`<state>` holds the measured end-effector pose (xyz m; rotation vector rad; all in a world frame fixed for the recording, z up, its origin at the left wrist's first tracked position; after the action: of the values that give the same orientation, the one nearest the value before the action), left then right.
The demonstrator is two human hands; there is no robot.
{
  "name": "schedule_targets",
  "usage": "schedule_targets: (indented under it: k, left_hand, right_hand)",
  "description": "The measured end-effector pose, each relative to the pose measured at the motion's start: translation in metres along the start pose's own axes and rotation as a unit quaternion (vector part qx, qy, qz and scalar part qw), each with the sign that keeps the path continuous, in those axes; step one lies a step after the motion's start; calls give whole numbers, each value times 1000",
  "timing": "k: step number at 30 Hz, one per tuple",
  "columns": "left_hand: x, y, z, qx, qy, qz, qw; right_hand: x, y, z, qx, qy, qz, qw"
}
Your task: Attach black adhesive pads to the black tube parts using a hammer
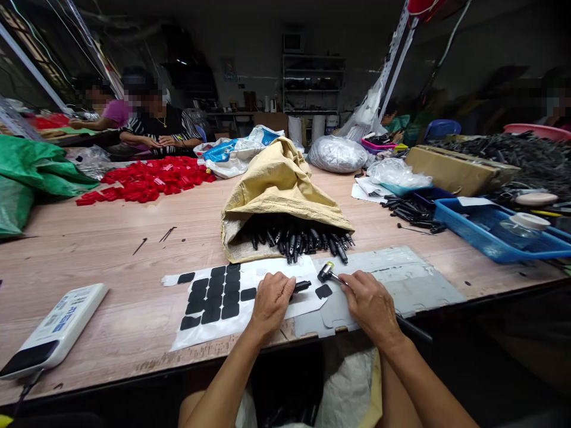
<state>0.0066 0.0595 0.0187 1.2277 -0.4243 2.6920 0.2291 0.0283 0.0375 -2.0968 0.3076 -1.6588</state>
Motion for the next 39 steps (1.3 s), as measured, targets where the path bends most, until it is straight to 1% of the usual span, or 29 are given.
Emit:
schedule_targets:
  k: [2, 4, 9, 18, 20, 22, 24, 25, 26, 28, 29, 30, 32, 33, 34, 35, 36, 37, 39]
  left_hand:
    - [-1, 0, -1, 3, -5, -3, 1000]
    - [-2, 0, -2, 7, -9, -5, 1000]
    - [-1, 0, -2, 16, -5, -16, 1000]
    - [0, -1, -6, 36, 14, -5, 999]
    - [4, 0, 0, 27, 25, -10, 999]
    - [13, 7, 15, 1, 63, -19, 998]
    - [20, 24, 34, -21, 122, -56, 991]
    - [19, 36, 43, -26, 148, -92, 984]
    - [15, 50, 49, -27, 165, -137, 976]
    - [-4, 83, 52, -23, 159, -229, 960]
    - [-16, 99, 46, -16, 137, -261, 955]
    - [-30, 113, 36, -3, 105, -281, 954]
    - [-56, 136, 6, 53, 20, -304, 951]
    - [-67, 146, -10, 86, -31, -315, 945]
    - [-74, 153, -23, 117, -76, -328, 934]
    - [-78, 158, -30, 138, -109, -344, 922]
    - [-78, 161, -30, 145, -121, -363, 913]
    - [-74, 159, -24, 139, -111, -379, 908]
    - [-57, 144, 4, 93, -42, -398, 912]
  right_hand:
    - [-6, 1, 0, 9, 7, 9, 1000]
    - [-8, 1, 0, 3, 10, 19, 1000]
    - [-7, 1, -4, -6, 30, 21, 999]
    - [-6, 3, -5, -4, 37, 31, 999]
    - [-7, 3, -5, -7, 39, 28, 999]
    - [-7, 3, -5, -8, 40, 24, 999]
    - [-7, 3, -6, -7, 39, 22, 999]
    - [-6, 3, -6, -7, 38, 23, 999]
    - [-6, 3, -6, -7, 37, 23, 999]
    - [-5, 2, -6, -11, 38, 23, 999]
    - [-5, 2, -6, -12, 38, 23, 999]
    - [-5, 2, -6, -13, 39, 23, 999]
    - [-6, 2, -6, -11, 39, 22, 999]
    - [-6, 2, -6, -10, 40, 21, 999]
    - [-7, 2, -6, -10, 40, 21, 999]
    - [-7, 3, -5, -10, 41, 21, 999]
    - [-8, 3, -4, -11, 42, 21, 999]
    - [-8, 3, -4, -11, 43, 21, 999]
    - [-9, 4, -4, -13, 45, 22, 999]
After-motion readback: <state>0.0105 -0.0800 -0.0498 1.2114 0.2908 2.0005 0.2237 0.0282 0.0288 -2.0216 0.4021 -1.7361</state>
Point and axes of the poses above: each hand's wrist, its own y-axis away from the middle knuckle, its own x-axis out of the back of the hand, z = x × y, the point moved 8 cm from there along -y, towards the middle knuckle
